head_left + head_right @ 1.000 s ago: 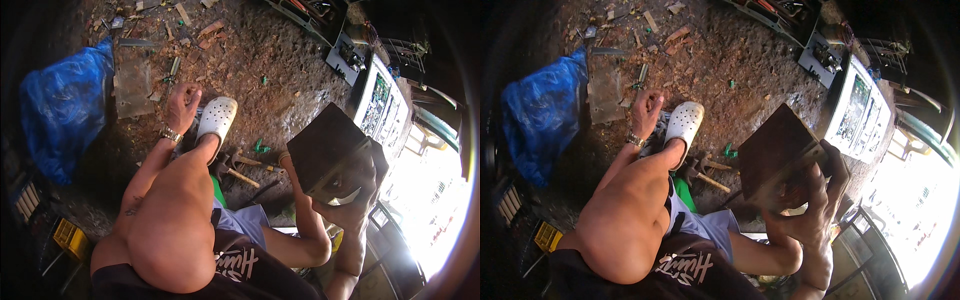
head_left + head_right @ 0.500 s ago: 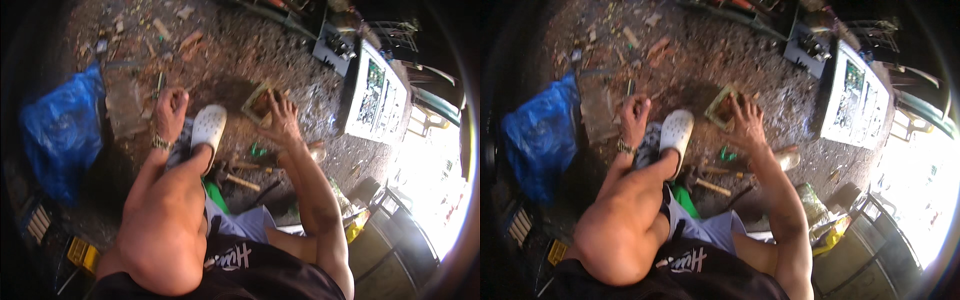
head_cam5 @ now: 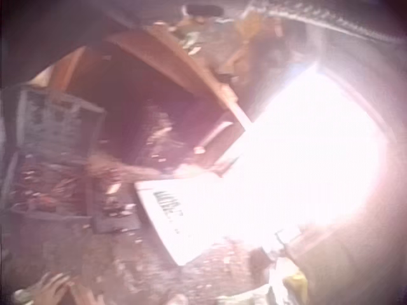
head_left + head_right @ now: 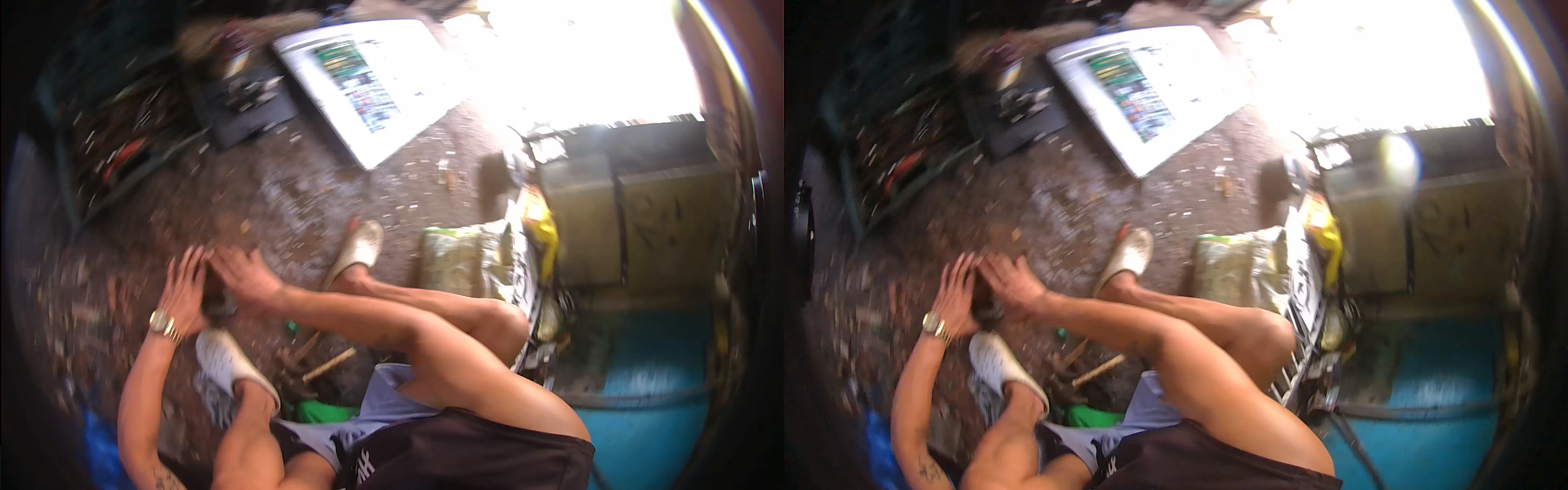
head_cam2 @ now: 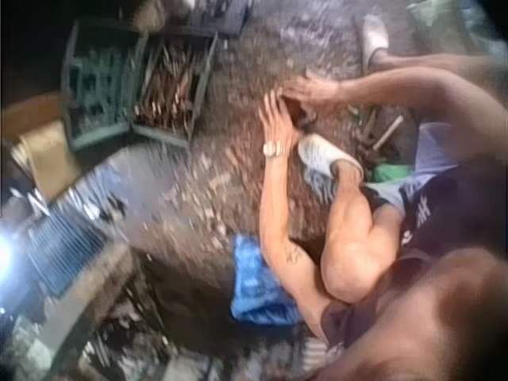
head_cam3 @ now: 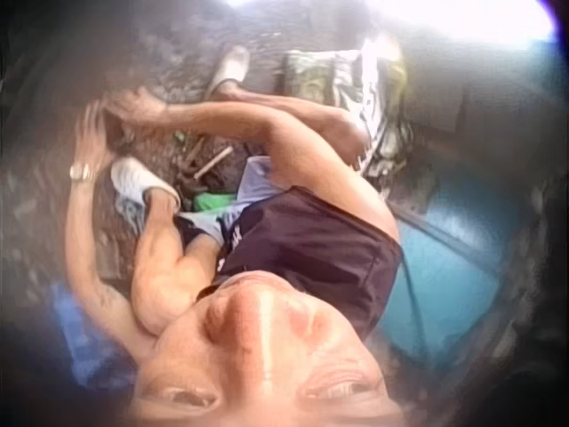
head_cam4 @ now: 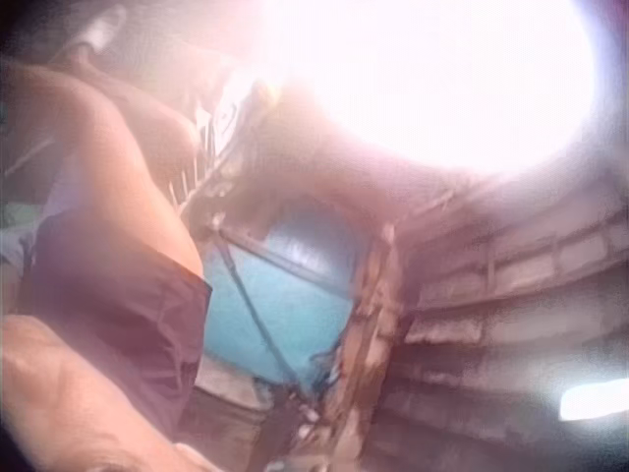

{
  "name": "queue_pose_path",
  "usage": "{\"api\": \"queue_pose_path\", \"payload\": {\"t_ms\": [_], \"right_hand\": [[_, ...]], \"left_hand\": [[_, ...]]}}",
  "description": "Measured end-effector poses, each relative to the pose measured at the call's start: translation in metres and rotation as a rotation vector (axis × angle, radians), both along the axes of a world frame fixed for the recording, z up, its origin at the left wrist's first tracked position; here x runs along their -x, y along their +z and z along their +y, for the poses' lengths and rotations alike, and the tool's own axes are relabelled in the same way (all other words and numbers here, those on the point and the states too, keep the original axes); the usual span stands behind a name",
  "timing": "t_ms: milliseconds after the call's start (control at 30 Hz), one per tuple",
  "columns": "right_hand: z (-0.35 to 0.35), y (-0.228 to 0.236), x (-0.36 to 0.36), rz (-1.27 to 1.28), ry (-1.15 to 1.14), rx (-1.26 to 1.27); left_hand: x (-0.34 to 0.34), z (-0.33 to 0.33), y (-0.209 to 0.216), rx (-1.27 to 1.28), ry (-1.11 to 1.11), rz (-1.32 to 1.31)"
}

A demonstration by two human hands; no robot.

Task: The person sits on the floor and assembles small electrical components by hand. They place laminated sheets over a copper coil, stack them, and occasionally use a hammer to tap the assembly. The person handles the components one at a time and arranges them into a stack.

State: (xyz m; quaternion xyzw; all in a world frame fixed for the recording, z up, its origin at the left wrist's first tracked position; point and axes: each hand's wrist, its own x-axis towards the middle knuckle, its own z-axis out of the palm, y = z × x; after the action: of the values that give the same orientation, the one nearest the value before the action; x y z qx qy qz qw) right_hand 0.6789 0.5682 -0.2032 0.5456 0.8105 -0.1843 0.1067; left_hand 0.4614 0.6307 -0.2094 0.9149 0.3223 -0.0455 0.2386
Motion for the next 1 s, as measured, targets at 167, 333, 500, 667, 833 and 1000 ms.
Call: {"api": "queue_pose_path", "payload": {"t_ms": [167,333,500,667,833,1000], "right_hand": [[0.003,0.005,0.012,0.267,-0.072,0.01],[0.015,0.001,0.002,0.352,-0.015,0.131],[0.02,0.015,-0.01,0.372,0.168,0.0],[0.018,0.028,-0.032,0.639,0.317,-0.153],[0.024,-0.004,-0.033,0.502,0.287,-0.002],[0.011,-0.019,-0.04,0.39,0.085,0.061]], "left_hand": [[0.01,0.013,-0.034,-0.073,-0.082,0.032],[0.012,0.014,-0.068,-0.022,-0.083,-0.097],[0.005,-0.007,-0.021,-0.076,0.059,-0.144],[-0.006,-0.037,0.048,-0.174,0.232,-0.06],[-0.024,-0.037,0.025,-0.006,0.255,0.133],[0.0,-0.038,0.0,0.006,0.313,0.088]]}}
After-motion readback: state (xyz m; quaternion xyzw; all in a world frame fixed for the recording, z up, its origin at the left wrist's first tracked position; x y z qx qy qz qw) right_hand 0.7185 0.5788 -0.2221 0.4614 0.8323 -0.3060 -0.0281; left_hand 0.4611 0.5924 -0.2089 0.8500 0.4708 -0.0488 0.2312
